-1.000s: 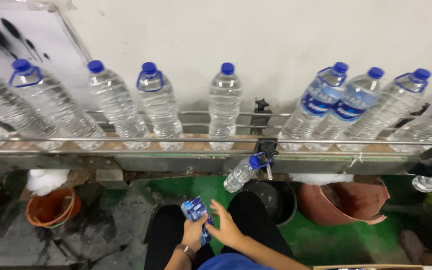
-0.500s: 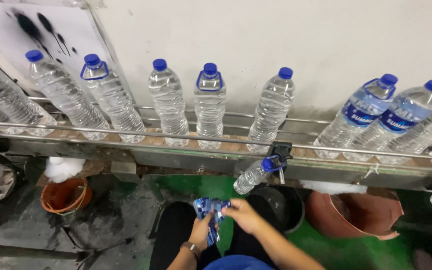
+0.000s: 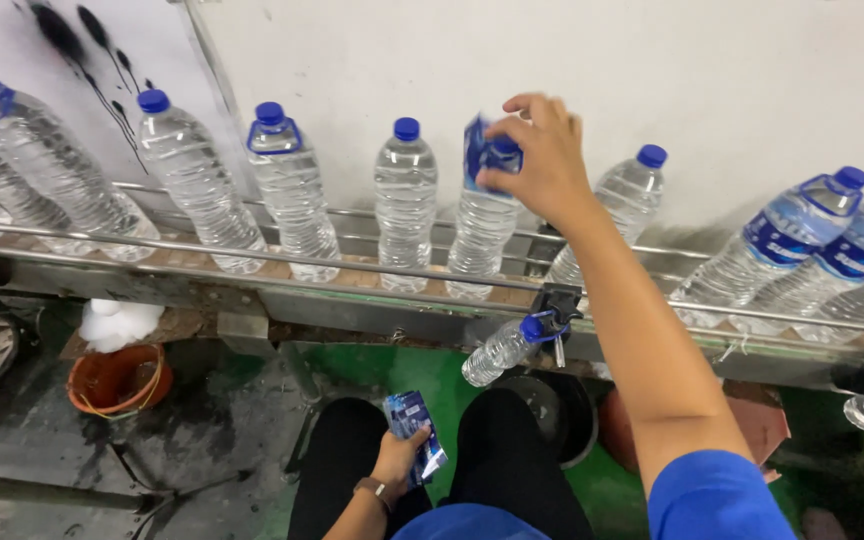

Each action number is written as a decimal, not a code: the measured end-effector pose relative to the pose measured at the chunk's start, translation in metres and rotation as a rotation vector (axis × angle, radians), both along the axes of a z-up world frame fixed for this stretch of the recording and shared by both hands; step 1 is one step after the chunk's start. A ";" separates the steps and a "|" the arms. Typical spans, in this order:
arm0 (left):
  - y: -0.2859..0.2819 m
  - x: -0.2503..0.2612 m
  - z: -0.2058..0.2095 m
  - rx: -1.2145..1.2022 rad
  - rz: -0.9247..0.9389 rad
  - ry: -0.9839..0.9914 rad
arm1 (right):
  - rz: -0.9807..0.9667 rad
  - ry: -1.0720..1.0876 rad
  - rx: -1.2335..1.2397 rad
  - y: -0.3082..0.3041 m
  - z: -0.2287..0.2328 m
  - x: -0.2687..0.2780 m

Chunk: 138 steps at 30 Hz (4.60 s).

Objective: Manually applying plastic labels to water bottles on a moving conveyor belt.

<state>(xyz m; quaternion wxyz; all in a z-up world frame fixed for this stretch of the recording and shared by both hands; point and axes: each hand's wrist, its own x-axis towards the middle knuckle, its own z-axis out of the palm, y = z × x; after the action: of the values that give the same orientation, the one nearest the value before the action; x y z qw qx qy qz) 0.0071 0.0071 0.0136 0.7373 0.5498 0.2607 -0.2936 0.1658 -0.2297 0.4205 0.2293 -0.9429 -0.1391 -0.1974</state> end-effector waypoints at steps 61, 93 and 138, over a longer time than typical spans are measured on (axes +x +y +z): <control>0.014 -0.016 0.111 -0.022 0.200 -0.111 | 0.006 -0.378 0.644 -0.019 -0.054 -0.039; 0.041 -0.006 0.092 -0.268 0.294 -0.250 | 0.495 0.605 0.434 0.097 -0.122 -0.097; 0.075 0.005 0.068 -0.264 0.298 -0.190 | 0.445 0.912 0.839 0.129 -0.249 -0.113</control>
<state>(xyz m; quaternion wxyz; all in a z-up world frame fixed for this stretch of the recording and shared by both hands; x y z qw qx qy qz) 0.0119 0.0823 0.0813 0.8594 0.4290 0.2276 -0.1599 0.0529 -0.1004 0.1711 0.6488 -0.7113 -0.1311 0.2366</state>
